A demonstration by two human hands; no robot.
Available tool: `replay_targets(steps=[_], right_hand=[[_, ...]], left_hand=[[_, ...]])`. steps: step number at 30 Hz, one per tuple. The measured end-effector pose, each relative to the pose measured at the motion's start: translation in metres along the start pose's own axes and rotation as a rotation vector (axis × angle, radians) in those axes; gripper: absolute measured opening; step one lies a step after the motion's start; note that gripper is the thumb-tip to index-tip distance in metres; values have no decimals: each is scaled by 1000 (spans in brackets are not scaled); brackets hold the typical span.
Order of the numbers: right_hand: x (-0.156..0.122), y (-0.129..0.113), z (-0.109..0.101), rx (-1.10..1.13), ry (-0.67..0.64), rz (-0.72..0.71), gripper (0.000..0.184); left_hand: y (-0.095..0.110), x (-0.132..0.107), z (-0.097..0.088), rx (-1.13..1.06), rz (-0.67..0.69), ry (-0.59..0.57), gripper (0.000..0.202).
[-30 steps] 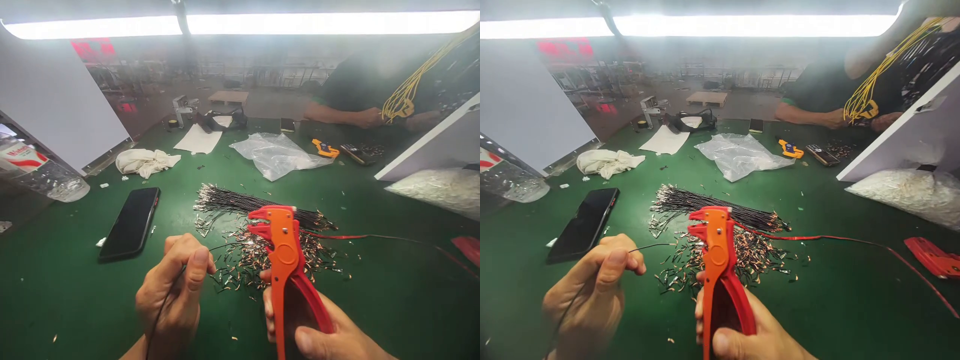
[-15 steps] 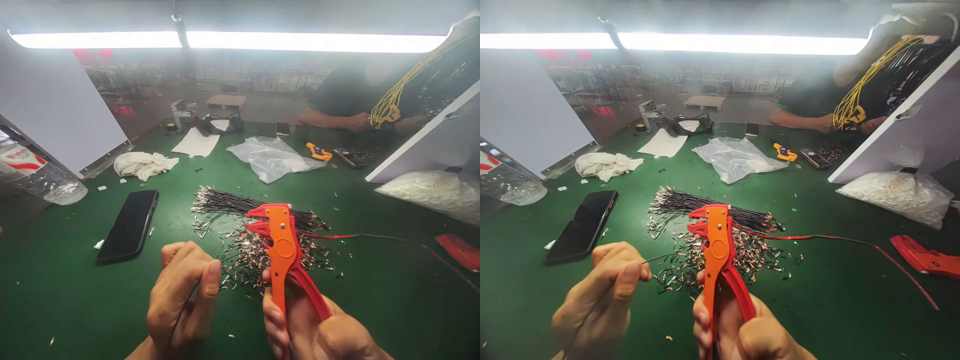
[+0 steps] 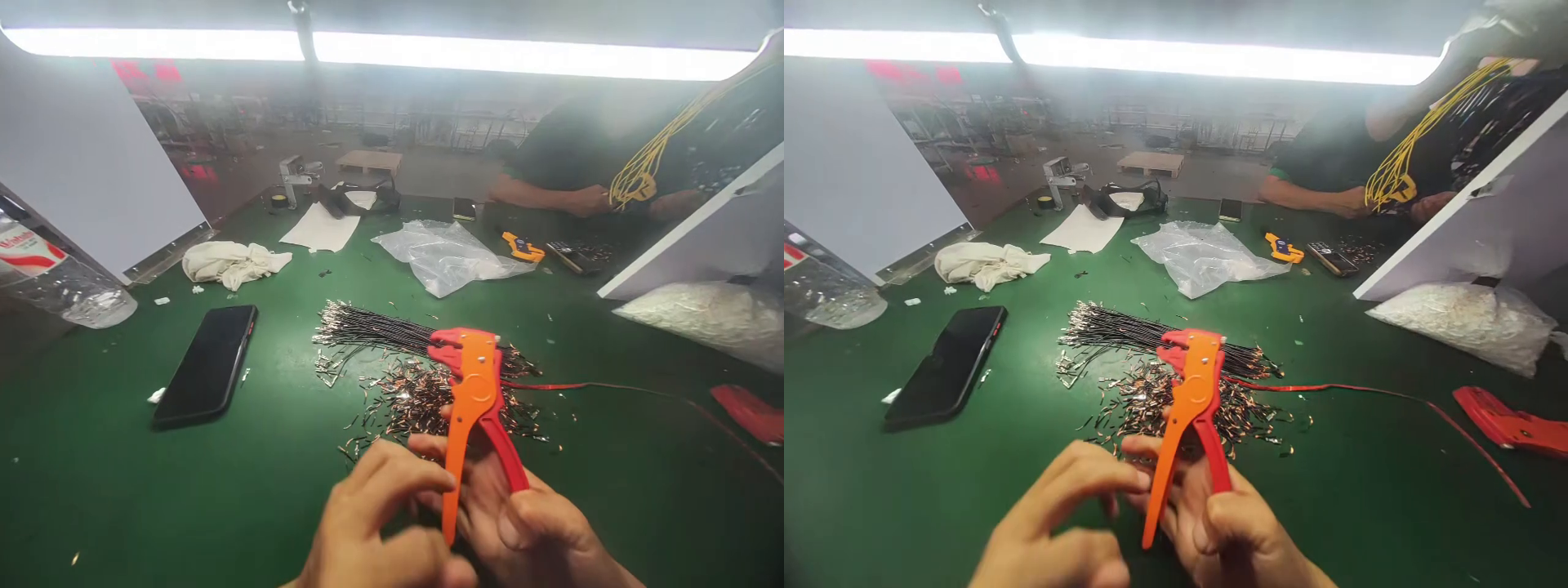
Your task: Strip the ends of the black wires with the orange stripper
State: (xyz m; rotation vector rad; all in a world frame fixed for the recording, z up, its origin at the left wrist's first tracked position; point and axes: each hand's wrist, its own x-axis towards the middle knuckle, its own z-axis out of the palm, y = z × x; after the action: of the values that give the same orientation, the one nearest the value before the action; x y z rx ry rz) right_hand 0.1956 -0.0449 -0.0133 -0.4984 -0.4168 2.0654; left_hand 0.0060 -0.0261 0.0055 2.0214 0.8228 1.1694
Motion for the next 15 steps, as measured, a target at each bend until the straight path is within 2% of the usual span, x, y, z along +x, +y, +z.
replay_targets(steps=[2,4,7,8,11,15], right_hand=[[-2,-3,-5,4,35,-68,67],[-4,-2,-8,-1,33,-95,61],[-6,1,-6,-15,-14,-24,53],[-6,1,-5,-30,-17,10,56],[-5,-1,2,-136,4,122,60],[-7,-6,9,-235,94,139,58]], left_hand=[[-6,-9,10,-115,-163,-75,52],[-13,-17,18,-163,-282,-76,57],[-19,-19,24,-232,-237,-143,12],[-19,-18,25,-265,-203,-178,8],[-18,-12,27,-366,-180,-275,31],[-16,-7,29,-450,-192,-332,42]])
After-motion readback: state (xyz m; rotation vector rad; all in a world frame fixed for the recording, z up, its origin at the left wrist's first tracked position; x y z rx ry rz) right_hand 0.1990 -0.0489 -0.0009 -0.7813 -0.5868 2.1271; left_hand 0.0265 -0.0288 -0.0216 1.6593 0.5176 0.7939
